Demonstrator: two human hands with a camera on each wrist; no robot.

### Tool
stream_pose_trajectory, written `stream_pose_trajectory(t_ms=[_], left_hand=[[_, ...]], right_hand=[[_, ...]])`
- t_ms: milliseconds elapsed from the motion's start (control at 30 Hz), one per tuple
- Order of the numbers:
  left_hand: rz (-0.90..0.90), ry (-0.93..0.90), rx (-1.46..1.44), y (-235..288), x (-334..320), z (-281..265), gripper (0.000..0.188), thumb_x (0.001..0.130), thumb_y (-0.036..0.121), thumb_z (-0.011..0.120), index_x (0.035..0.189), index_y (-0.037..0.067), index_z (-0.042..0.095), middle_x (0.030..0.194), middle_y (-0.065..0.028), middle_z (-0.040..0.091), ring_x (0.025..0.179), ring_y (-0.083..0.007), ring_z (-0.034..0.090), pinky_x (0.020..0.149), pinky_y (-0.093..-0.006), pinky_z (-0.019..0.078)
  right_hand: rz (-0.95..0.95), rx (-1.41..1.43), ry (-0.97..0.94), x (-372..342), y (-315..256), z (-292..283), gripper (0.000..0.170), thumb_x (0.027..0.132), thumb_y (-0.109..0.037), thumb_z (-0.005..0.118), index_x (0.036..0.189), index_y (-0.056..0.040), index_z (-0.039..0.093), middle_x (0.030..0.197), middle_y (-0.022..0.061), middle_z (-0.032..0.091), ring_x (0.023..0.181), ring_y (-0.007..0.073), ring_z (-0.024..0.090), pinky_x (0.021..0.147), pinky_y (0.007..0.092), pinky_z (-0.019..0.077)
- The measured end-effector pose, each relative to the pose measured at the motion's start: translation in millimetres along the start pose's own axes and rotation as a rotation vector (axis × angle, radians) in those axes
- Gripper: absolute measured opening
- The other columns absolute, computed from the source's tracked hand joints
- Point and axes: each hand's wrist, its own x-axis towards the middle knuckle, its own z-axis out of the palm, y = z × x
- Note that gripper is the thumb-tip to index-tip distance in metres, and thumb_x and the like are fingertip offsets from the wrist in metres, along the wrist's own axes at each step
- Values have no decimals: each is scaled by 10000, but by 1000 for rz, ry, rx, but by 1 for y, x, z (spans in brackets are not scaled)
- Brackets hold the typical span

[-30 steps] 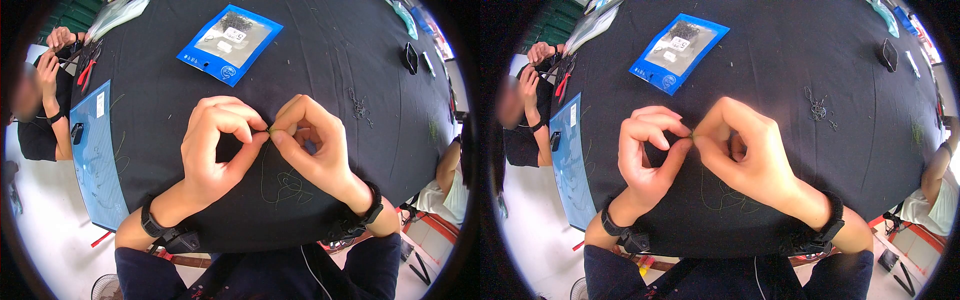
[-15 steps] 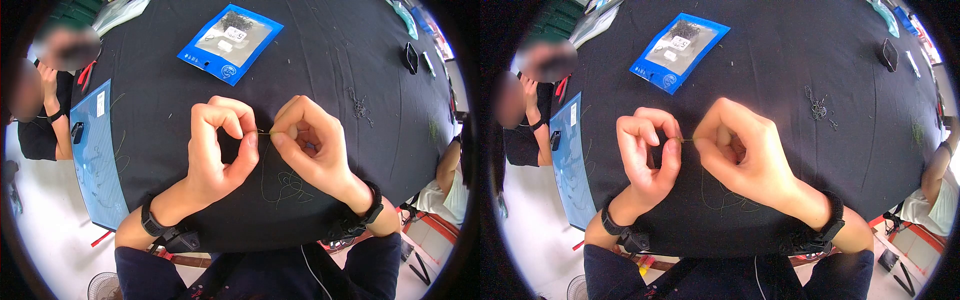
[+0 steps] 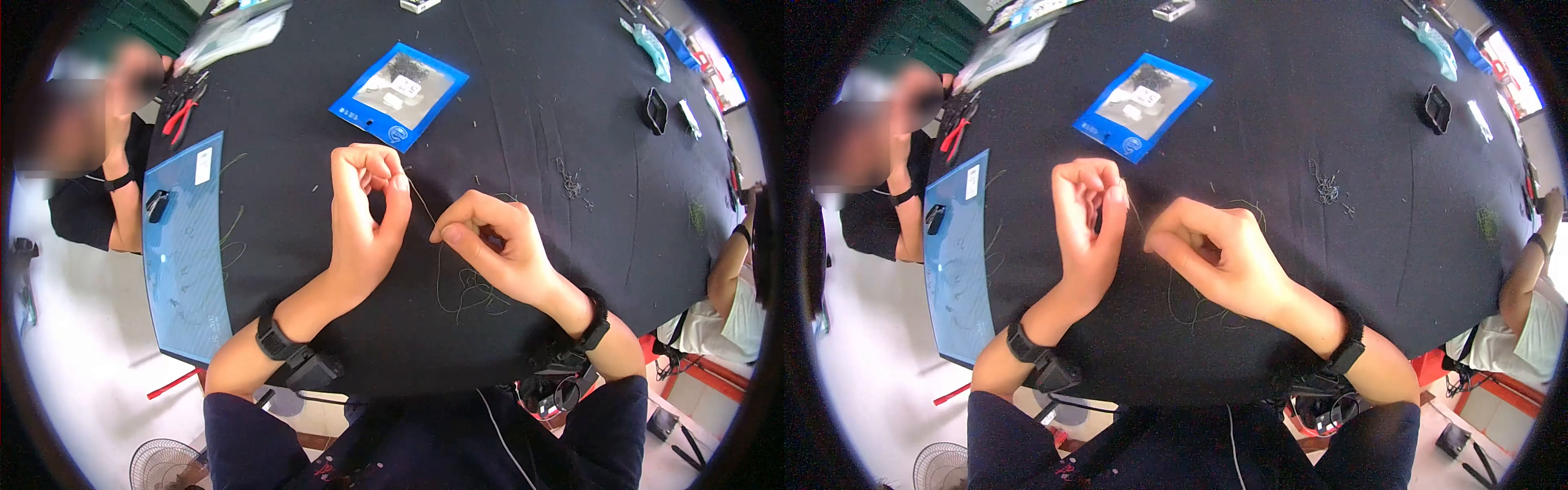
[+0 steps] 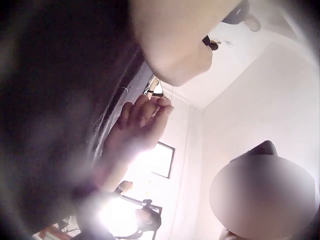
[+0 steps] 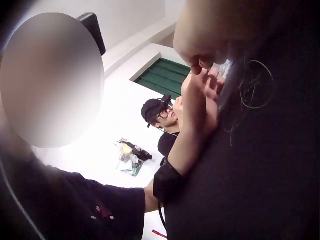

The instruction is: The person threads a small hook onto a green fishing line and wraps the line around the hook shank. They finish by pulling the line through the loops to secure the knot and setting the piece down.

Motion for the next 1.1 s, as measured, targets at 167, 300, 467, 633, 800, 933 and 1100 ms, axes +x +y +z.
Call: stream_pose_trajectory(t_ms=[167,300,467,633,800,933,1100], left_hand=[[-78,119,-93,-13,4,-5,146,913,-11,481,972,57,366,905,-48,466,741,-75,463,653,-225,398],[-25,257,-123,-17,11,-12,120,948,9,442,1020,66,364,916,-59,456,758,-110,531,677,-250,442],[-180,586,-475,6,34,-40,165,919,19,514,1023,53,391,941,-115,560,898,-275,655,830,-370,520],[-189,762,-744,17,42,-90,118,877,-37,550,844,47,474,799,-62,519,775,-165,574,686,-297,502],[-141,719,-771,1,36,-132,159,877,-36,554,779,44,458,756,-26,468,648,-90,448,553,-234,385],[-261,633,-669,4,29,-125,148,876,-19,572,828,85,478,722,6,439,605,-69,426,517,-220,352],[-479,290,-328,14,22,-100,162,889,62,585,1003,64,470,810,2,463,631,-51,426,537,-196,365]], right_hand=[[23,-9,-88,-1,-8,-1,106,912,-84,561,864,-11,622,793,37,650,587,47,505,551,214,395],[-126,11,-38,-4,-2,10,51,880,-57,602,889,-17,631,736,29,615,602,56,530,552,233,430],[-152,36,-159,-5,-10,8,108,920,-77,546,867,-8,611,843,48,623,657,71,534,602,231,437],[-115,111,-258,-5,-20,2,93,902,-100,588,890,-20,632,829,43,626,726,99,578,662,263,462],[-127,105,-266,-4,-30,-8,101,902,-118,587,878,-29,630,824,31,617,754,93,553,706,262,444],[-177,313,-221,-2,-29,-12,95,900,-93,578,847,-30,626,898,46,601,785,103,535,708,265,433],[-258,545,-135,-1,-38,-14,260,916,-290,557,767,-78,581,1128,146,619,1165,258,510,980,422,366]])
